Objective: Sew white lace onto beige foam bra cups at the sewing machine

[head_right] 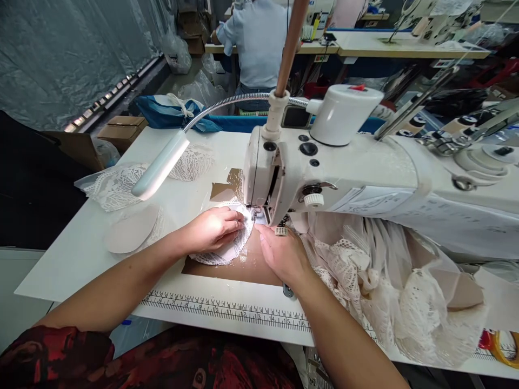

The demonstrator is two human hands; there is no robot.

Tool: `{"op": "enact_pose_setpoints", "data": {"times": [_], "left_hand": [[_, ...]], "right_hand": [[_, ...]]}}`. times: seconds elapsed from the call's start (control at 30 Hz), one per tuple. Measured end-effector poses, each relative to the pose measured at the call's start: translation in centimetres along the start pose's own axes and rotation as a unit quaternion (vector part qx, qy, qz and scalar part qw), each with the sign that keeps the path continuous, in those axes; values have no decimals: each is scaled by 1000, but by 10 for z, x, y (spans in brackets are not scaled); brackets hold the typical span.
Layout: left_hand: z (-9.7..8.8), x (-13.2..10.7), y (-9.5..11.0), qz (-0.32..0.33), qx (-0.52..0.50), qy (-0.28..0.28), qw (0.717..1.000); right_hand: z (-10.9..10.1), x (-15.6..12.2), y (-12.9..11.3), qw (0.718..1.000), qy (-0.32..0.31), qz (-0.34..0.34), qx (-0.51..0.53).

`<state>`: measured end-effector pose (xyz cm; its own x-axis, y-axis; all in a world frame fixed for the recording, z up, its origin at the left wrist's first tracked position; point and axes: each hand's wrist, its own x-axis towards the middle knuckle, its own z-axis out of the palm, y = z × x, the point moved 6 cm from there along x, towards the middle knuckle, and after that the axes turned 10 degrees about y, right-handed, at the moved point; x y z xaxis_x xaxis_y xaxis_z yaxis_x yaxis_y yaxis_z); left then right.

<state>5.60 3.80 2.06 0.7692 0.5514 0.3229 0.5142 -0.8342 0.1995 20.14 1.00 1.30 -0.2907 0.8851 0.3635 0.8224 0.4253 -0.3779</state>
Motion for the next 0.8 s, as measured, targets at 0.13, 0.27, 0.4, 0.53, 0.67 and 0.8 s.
{"op": "enact_pose_setpoints", "data": {"times": [0.13, 0.27, 0.4, 0.53, 0.67, 0.8], "left_hand": [[2, -1, 3, 20, 5, 1, 1000], [5, -1, 5, 29, 22, -3, 999], [8, 0, 5, 28, 42, -8, 999], [10, 1, 5, 30, 51, 3, 998], [9, 2, 6, 31, 50, 9, 998], [8, 2, 6, 37, 44, 7, 998]], "right_hand": [[5, -1, -1, 999, -1, -24, -31], [10, 0, -4, 994, -9, -55, -90], [12, 1, -5, 991, -9, -55, -120], [12, 0, -5, 989, 5, -57, -135], [12, -1, -6, 987, 20, -71, -140], [9, -1, -8, 986, 27, -80, -143]]}}
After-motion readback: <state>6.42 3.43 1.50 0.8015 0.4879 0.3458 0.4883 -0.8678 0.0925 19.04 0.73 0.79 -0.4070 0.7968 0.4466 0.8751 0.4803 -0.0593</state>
